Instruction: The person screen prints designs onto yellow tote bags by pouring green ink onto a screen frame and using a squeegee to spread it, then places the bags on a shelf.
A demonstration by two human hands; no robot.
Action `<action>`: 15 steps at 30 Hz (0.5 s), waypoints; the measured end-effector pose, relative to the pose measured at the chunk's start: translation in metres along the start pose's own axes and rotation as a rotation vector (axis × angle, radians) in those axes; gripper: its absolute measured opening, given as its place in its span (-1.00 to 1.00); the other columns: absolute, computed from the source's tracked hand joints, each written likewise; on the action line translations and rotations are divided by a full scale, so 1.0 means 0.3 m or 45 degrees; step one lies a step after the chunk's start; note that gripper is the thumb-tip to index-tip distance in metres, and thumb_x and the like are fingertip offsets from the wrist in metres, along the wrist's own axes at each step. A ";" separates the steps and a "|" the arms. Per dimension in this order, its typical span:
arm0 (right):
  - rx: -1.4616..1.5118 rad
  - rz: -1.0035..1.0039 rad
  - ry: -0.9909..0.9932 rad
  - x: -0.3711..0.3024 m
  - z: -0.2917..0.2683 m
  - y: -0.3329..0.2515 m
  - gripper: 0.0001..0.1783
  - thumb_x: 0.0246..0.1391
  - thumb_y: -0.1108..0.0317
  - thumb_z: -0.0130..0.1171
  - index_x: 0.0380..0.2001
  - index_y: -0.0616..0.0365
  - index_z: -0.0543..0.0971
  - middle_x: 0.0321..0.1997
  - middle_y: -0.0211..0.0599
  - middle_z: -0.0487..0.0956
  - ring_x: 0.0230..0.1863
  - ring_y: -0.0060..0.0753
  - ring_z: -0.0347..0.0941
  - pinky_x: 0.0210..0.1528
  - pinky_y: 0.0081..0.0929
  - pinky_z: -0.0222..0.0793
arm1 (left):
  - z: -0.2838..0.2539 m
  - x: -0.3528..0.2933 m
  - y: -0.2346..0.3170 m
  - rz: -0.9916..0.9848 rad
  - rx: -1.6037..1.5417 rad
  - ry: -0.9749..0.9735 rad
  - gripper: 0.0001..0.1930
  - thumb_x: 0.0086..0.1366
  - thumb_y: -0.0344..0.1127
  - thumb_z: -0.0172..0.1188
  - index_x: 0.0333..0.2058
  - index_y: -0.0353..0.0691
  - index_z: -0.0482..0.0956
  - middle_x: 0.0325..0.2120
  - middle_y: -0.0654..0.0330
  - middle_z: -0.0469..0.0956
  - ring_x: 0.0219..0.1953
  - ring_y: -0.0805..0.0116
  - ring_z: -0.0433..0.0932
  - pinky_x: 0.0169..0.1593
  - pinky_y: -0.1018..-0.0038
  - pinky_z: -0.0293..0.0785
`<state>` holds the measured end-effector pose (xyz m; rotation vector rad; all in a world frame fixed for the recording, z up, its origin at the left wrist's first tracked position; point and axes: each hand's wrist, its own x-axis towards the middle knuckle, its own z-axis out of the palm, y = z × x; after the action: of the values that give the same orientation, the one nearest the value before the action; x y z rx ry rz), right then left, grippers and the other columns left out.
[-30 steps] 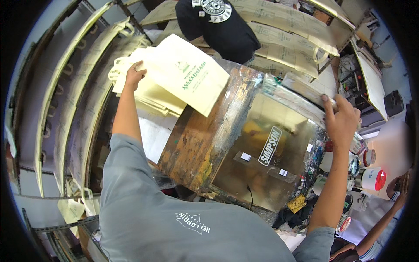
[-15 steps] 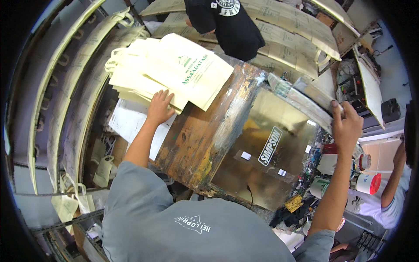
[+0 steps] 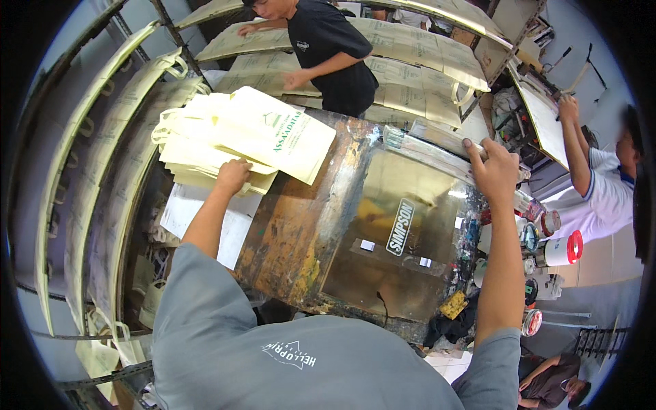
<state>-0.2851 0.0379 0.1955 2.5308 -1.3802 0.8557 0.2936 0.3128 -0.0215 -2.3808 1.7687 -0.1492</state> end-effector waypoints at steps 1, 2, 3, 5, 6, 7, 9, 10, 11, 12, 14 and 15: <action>-0.007 0.005 -0.008 -0.003 -0.009 -0.005 -0.33 0.27 -0.27 0.22 -0.53 0.19 0.56 -0.47 -0.16 0.57 -0.36 -0.06 0.47 -0.10 -0.15 0.18 | 0.003 0.006 0.000 0.007 -0.004 0.010 -0.76 0.36 -0.20 0.21 -0.06 -0.03 0.73 -0.11 0.17 0.69 -0.08 0.09 0.69 -0.04 0.12 0.64; -0.013 0.007 -0.014 -0.004 -0.017 -0.002 -0.33 0.27 -0.27 0.22 -0.53 0.19 0.56 -0.47 -0.17 0.58 -0.36 -0.07 0.47 -0.09 -0.15 0.18 | 0.007 0.013 -0.001 0.012 -0.007 0.020 -0.77 0.36 -0.20 0.21 -0.08 -0.03 0.73 -0.11 0.17 0.69 -0.09 0.09 0.70 -0.04 0.12 0.64; -0.016 0.011 -0.026 -0.008 -0.018 0.000 -0.33 0.28 -0.27 0.22 -0.52 0.19 0.56 -0.47 -0.17 0.58 -0.35 -0.07 0.48 -0.09 -0.15 0.18 | 0.005 0.012 0.001 0.017 -0.010 0.024 -0.78 0.35 -0.20 0.21 -0.09 -0.03 0.73 -0.12 0.16 0.69 -0.10 0.08 0.70 -0.05 0.12 0.64; -0.021 0.007 -0.021 -0.019 -0.020 0.002 -0.33 0.28 -0.28 0.21 -0.51 0.19 0.57 -0.47 -0.17 0.58 -0.34 -0.07 0.49 -0.09 -0.14 0.18 | 0.000 0.019 0.007 0.035 -0.007 0.019 -0.80 0.35 -0.24 0.21 -0.10 -0.04 0.71 -0.12 0.17 0.69 -0.08 0.09 0.69 -0.04 0.11 0.63; -0.017 -0.004 -0.011 -0.027 -0.014 0.000 -0.33 0.28 -0.28 0.21 -0.51 0.19 0.57 -0.47 -0.18 0.59 -0.34 -0.07 0.49 -0.08 -0.14 0.18 | 0.008 0.009 0.003 0.036 -0.005 0.010 -0.81 0.35 -0.26 0.20 -0.11 -0.05 0.70 -0.13 0.17 0.69 -0.08 0.09 0.69 -0.04 0.11 0.62; -0.013 -0.015 0.000 -0.034 -0.008 -0.004 -0.34 0.29 -0.27 0.20 -0.51 0.18 0.57 -0.46 -0.18 0.59 -0.33 -0.07 0.50 -0.08 -0.13 0.18 | 0.015 0.003 -0.002 0.032 0.020 0.035 -0.81 0.35 -0.28 0.19 -0.11 -0.05 0.69 -0.13 0.17 0.68 -0.07 0.09 0.68 -0.03 0.11 0.61; -0.010 -0.018 -0.004 -0.043 -0.004 -0.007 -0.34 0.29 -0.28 0.20 -0.49 0.18 0.58 -0.46 -0.18 0.59 -0.31 -0.07 0.52 -0.08 -0.13 0.18 | 0.029 0.002 0.000 0.029 0.066 0.086 -0.83 0.35 -0.33 0.18 -0.12 -0.07 0.67 -0.13 0.19 0.68 -0.06 0.10 0.66 0.00 0.10 0.58; -0.012 -0.018 -0.007 -0.048 -0.005 -0.008 -0.34 0.30 -0.28 0.19 -0.49 0.18 0.58 -0.45 -0.17 0.60 -0.30 -0.08 0.52 -0.07 -0.13 0.18 | 0.036 -0.003 0.002 0.024 0.042 0.110 -0.82 0.35 -0.33 0.17 -0.11 -0.07 0.66 -0.13 0.20 0.67 -0.04 0.10 0.65 0.02 0.11 0.56; -0.008 -0.015 -0.023 -0.053 -0.006 -0.011 -0.34 0.30 -0.27 0.19 -0.49 0.18 0.58 -0.45 -0.17 0.60 -0.29 -0.08 0.53 -0.07 -0.13 0.18 | 0.043 -0.012 0.003 0.019 0.020 0.134 -0.82 0.35 -0.34 0.16 -0.10 -0.07 0.65 -0.12 0.21 0.67 -0.02 0.11 0.64 0.05 0.11 0.54; -0.012 -0.011 -0.037 -0.054 -0.014 -0.012 -0.34 0.30 -0.27 0.19 -0.48 0.18 0.58 -0.44 -0.17 0.60 -0.28 -0.08 0.53 -0.07 -0.12 0.18 | 0.042 -0.009 0.015 0.018 -0.009 0.162 -0.81 0.36 -0.35 0.15 -0.10 -0.07 0.64 -0.11 0.22 0.66 -0.01 0.12 0.63 0.08 0.12 0.52; -0.010 -0.007 -0.057 -0.055 -0.016 -0.014 -0.34 0.30 -0.28 0.18 -0.48 0.18 0.58 -0.44 -0.17 0.60 -0.27 -0.07 0.54 -0.07 -0.12 0.18 | 0.034 -0.012 0.020 0.026 0.058 0.118 -0.77 0.35 -0.36 0.13 -0.04 -0.09 0.62 -0.09 0.21 0.65 0.01 0.12 0.61 0.12 0.15 0.49; -0.010 -0.007 -0.063 -0.052 -0.017 -0.013 -0.34 0.31 -0.28 0.17 -0.48 0.18 0.59 -0.44 -0.17 0.61 -0.27 -0.07 0.54 -0.07 -0.11 0.18 | 0.018 -0.007 0.029 0.032 0.088 0.099 -0.75 0.35 -0.36 0.13 -0.02 -0.11 0.61 -0.08 0.20 0.64 0.03 0.13 0.60 0.14 0.16 0.47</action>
<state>-0.2908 0.0533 0.1919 2.5653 -1.3869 0.7907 0.2859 0.3128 -0.0284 -2.3339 1.7958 -0.2983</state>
